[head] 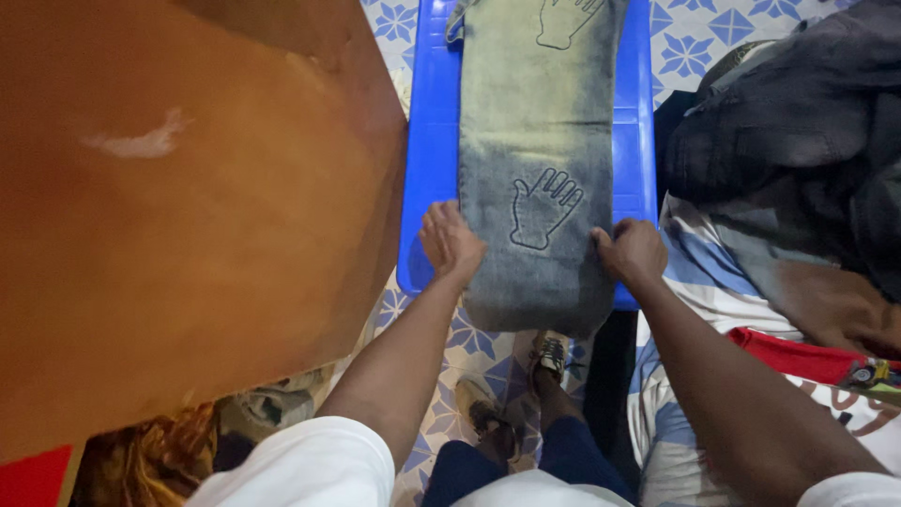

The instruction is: The person picks up a pair of jeans, lays them out on a blue plastic surface, and folds them into a square by hand. The person then places the folded jeans onto a shelf inside a wooden closet.

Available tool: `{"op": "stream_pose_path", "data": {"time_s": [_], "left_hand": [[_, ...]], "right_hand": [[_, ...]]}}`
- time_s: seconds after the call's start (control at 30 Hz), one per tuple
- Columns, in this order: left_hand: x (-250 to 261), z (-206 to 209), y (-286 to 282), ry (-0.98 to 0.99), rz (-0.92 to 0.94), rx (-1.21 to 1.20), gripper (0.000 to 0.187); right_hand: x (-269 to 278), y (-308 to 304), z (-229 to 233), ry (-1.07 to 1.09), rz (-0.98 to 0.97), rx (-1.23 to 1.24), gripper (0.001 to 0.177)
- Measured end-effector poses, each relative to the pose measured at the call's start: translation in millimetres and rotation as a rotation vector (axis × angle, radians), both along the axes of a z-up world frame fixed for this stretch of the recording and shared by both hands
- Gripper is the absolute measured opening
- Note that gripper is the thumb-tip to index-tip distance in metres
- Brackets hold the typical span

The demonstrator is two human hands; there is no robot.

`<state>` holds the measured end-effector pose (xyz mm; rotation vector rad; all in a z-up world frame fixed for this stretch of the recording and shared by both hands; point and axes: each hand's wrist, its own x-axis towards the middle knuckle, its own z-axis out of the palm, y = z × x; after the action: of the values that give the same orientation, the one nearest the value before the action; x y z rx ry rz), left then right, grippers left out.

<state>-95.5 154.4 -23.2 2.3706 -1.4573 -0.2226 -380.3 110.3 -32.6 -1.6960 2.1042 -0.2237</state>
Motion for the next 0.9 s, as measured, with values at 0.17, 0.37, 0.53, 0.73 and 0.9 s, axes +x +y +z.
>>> {"op": "stream_pose_path", "data": {"time_s": [0.17, 0.37, 0.53, 0.73, 0.9], "left_hand": [[-18.3, -9.3, -63.0, 0.085, -0.257, -0.218, 0.055], [-46.2, -14.3, -173.4, 0.177, -0.414, -0.209, 0.059], [-74.4, -14.4, -236.9, 0.221, -0.484, -0.061, 0.074], [-89.0, -2.5, -245.3, 0.131, -0.541, 0.09, 0.1], [-96.6, -7.0, -241.1, -0.012, -0.54, 0.113, 0.103]], "right_hand": [[13.0, -62.7, -12.2, -0.157, -0.023, -0.154, 0.06], [11.3, -204.5, -48.7, -0.19, -0.06, -0.206, 0.065], [12.2, -322.2, -62.4, -0.576, -0.151, -0.062, 0.047], [17.2, -406.7, -47.1, -1.061, -0.2, 0.111, 0.032], [26.3, -439.7, -26.9, -1.097, -0.238, 0.205, 0.034]]}}
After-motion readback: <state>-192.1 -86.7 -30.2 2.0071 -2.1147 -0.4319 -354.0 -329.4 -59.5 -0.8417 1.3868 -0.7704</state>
